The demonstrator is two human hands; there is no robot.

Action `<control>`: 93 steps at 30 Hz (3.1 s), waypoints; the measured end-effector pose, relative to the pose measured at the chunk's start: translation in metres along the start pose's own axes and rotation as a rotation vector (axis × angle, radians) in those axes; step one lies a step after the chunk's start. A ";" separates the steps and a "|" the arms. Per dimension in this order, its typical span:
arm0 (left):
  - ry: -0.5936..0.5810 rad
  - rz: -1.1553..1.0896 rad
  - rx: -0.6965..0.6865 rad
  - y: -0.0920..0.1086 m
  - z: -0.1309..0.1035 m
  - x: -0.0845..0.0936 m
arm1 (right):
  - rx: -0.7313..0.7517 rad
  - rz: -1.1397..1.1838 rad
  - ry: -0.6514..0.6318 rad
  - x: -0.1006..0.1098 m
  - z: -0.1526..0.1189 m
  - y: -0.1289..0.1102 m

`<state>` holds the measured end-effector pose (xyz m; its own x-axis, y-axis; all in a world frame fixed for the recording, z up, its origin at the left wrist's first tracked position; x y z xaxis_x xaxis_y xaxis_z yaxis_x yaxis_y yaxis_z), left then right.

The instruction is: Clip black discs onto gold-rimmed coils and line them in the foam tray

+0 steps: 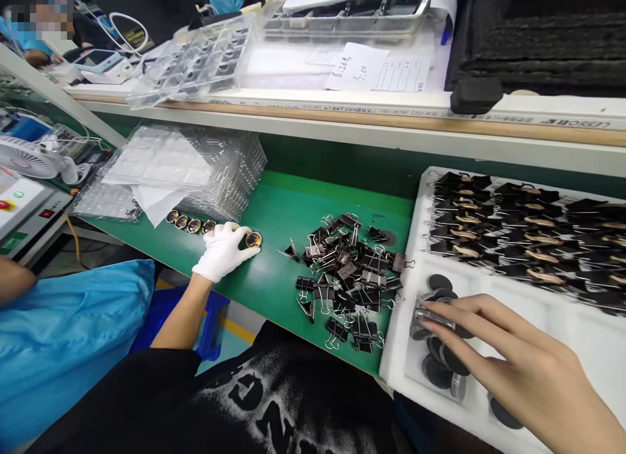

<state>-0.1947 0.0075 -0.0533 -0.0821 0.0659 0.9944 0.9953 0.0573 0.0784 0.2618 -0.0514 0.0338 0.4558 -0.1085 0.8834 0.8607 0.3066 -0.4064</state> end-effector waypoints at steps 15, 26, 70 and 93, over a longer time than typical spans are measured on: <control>0.509 -0.223 -0.997 0.195 -0.047 0.105 | -0.258 0.853 -0.177 -0.074 0.057 -0.082; 0.405 -0.240 -1.066 0.226 -0.038 0.098 | -0.294 0.936 -0.403 -0.090 0.048 -0.065; -0.313 -0.784 -0.536 0.226 0.002 0.062 | -0.294 1.270 -0.189 -0.076 0.058 -0.045; -0.751 -1.146 -0.235 0.237 -0.010 0.022 | -0.541 1.292 -0.020 -0.086 0.053 0.000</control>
<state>0.0398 0.0120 -0.0126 -0.7827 0.6145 0.0991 0.3339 0.2802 0.9000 0.2106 0.0078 -0.0294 0.9839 -0.0181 -0.1780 -0.1776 -0.2207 -0.9590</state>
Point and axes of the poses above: each hand's wrist, its own z-axis towards the middle knuckle, its own x-axis out of the back of the hand, y = z × x, the point moved 9 cm from there along z, towards the middle knuckle, and after that the axes turned 8 degrees about -z, right-handed, at the moved point
